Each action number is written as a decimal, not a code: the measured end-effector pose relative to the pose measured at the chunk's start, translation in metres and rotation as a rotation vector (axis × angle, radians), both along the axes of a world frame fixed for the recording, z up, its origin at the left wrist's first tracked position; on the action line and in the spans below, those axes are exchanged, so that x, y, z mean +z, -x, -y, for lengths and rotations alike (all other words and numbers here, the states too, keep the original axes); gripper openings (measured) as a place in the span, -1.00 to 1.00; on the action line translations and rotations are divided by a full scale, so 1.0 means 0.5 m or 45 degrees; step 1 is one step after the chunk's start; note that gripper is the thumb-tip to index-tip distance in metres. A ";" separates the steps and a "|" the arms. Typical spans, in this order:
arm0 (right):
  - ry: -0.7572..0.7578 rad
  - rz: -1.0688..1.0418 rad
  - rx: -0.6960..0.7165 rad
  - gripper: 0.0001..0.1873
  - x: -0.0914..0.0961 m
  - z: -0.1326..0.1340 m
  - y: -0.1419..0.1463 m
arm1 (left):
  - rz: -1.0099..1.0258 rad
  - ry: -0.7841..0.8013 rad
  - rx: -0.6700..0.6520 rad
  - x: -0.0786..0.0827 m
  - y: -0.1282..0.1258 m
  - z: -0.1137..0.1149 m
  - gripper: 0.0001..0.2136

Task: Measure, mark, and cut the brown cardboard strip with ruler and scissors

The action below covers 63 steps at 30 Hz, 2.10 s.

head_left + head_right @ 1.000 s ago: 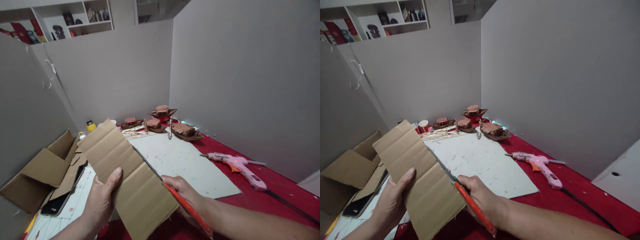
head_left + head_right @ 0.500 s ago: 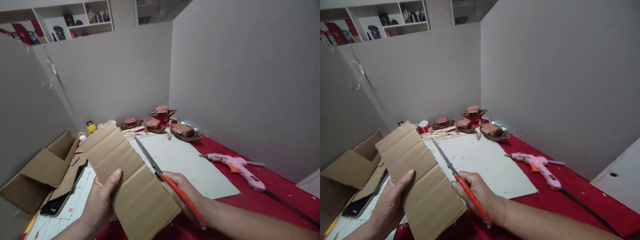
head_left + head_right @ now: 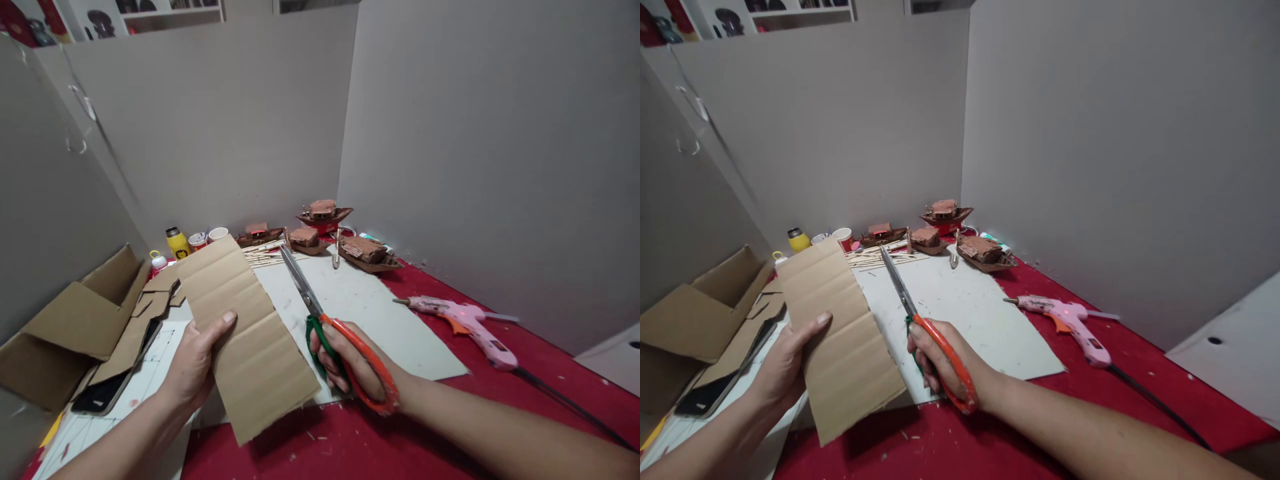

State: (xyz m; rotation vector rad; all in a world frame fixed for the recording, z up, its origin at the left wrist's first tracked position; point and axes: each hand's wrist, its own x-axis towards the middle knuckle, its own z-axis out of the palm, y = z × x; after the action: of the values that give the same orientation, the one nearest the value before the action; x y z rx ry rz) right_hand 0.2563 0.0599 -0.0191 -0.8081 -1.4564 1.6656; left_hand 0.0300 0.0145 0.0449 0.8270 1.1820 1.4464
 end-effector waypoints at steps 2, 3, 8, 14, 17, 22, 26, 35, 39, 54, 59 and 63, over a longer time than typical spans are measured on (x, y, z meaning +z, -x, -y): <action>-0.040 0.023 0.038 -0.39 -0.003 0.001 -0.001 | 0.008 -0.027 0.011 0.003 0.003 -0.001 -0.54; -0.056 0.034 0.050 -0.40 -0.005 0.002 -0.001 | 0.012 -0.035 0.017 0.004 0.005 -0.001 -0.56; 0.023 -0.053 0.068 -0.40 0.000 0.010 0.000 | 0.018 -0.033 0.024 0.006 0.009 -0.001 -0.54; 0.002 -0.064 0.088 -0.49 0.018 0.024 -0.002 | 0.033 0.045 -0.117 -0.004 -0.005 0.005 -0.54; -0.073 -0.020 0.040 -0.59 0.021 0.035 -0.002 | 0.030 0.061 -0.172 -0.010 -0.013 0.009 -0.59; -0.083 0.011 -0.080 -0.70 0.020 0.044 0.001 | 0.057 0.087 -0.300 -0.021 -0.025 0.018 -0.49; -0.080 -0.031 -0.210 -0.72 0.026 0.033 0.004 | 0.062 0.098 -0.553 -0.026 -0.039 0.030 -0.42; -0.041 -0.177 -0.241 -0.66 0.037 0.012 -0.004 | 0.081 0.014 -0.438 -0.027 -0.014 0.009 -0.38; -0.149 -0.061 -0.217 -0.66 0.013 0.003 -0.014 | 0.066 -0.071 -0.251 -0.001 0.005 -0.005 -0.32; -0.620 0.373 0.240 -0.41 0.021 -0.001 -0.022 | 0.006 -0.238 -0.126 0.045 0.032 0.000 -0.34; -0.652 0.387 0.206 -0.45 0.027 0.008 -0.018 | -0.026 -0.210 -0.181 0.030 0.031 -0.002 -0.38; -0.518 0.341 0.217 -0.43 0.039 0.019 -0.013 | -0.027 -0.194 -0.190 0.026 0.030 -0.003 -0.38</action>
State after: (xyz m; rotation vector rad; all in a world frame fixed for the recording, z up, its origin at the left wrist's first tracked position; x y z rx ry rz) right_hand 0.2627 0.0503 0.0003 -0.7095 -2.0168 1.3438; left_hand 0.0149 0.0159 0.0577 1.0163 1.0122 1.4193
